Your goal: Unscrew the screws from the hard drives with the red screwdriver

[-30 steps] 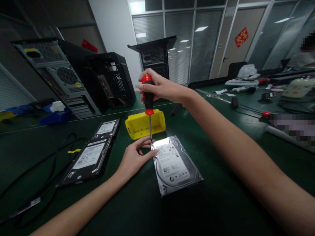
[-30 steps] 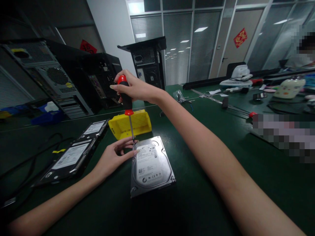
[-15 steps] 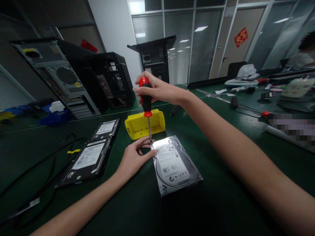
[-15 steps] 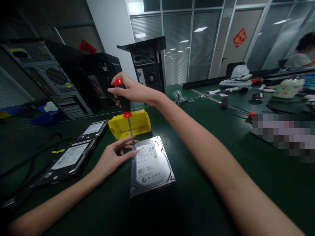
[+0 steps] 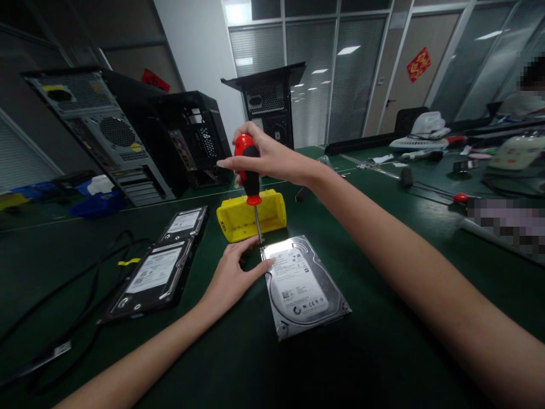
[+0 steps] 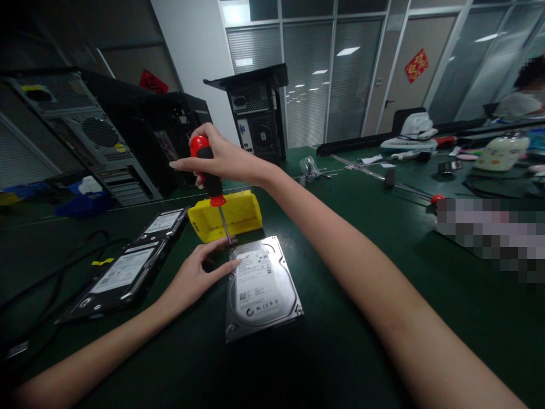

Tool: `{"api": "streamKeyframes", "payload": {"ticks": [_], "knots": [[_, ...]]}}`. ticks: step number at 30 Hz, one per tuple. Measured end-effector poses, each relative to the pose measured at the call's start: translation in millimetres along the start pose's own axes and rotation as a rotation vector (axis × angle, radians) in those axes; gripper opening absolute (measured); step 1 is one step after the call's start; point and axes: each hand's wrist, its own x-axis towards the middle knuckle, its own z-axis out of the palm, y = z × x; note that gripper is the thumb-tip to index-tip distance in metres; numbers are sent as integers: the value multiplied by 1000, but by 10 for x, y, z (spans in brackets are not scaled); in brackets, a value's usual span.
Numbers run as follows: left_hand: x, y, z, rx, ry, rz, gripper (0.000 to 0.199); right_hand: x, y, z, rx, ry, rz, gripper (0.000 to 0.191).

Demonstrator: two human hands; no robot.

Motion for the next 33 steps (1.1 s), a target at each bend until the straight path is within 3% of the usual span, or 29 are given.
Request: {"api": "streamKeyframes", "payload": {"ticks": [8, 13, 19, 27, 33], "knots": [[-8, 37, -13, 148, -49, 68, 43, -82, -116, -68, 28, -23, 205, 40], [-1, 17, -7, 140, -57, 65, 44, -98, -103, -208, 39, -78, 144, 32], [12, -21, -8, 57, -63, 75, 42, -125, -154, -229, 299, -232, 177, 22], [1, 41, -12, -1, -40, 52, 38, -7, -40, 63, 362, -131, 44, 32], [2, 32, -2, -2, -28, 62, 38, -24, -70, -13, 382, -192, 109, 27]]}}
